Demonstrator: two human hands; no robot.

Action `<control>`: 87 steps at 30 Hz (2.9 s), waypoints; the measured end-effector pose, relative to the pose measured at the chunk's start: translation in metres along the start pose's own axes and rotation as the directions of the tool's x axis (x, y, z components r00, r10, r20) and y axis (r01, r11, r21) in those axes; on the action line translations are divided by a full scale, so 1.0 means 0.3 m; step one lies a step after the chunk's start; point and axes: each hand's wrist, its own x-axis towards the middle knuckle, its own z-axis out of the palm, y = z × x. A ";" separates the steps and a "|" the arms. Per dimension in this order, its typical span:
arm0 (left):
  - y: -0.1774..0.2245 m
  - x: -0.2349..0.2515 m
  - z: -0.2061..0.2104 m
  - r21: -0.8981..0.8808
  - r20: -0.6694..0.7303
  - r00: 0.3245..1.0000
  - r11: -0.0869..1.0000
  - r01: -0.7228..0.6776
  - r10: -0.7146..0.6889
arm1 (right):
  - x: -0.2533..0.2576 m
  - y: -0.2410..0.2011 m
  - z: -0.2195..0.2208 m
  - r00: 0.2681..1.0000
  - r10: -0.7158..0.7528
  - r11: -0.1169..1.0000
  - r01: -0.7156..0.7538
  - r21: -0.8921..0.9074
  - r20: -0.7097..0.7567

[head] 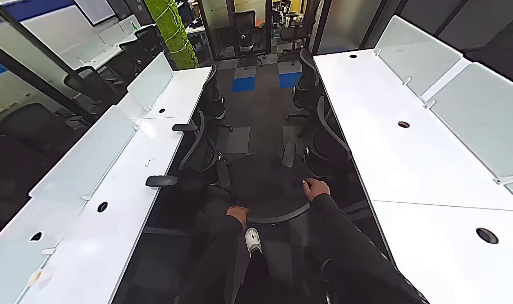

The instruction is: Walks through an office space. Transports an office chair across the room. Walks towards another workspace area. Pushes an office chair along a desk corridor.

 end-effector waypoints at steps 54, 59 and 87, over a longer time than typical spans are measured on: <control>-0.585 1.804 -1.457 -0.032 -0.155 0.972 0.985 0.172 -0.175 | 2.142 -0.442 -0.367 0.985 0.170 0.982 -0.170 -0.078 -0.008; -0.742 2.037 -1.655 -0.059 -0.157 0.981 0.992 0.109 -0.117 | 2.394 -0.565 -0.383 0.980 0.200 0.973 -0.198 -0.118 0.006; -1.062 3.230 -2.673 0.064 -0.095 0.973 0.974 0.216 -0.210 | 3.898 -0.800 -0.680 0.971 0.237 0.971 -0.237 -0.011 -0.011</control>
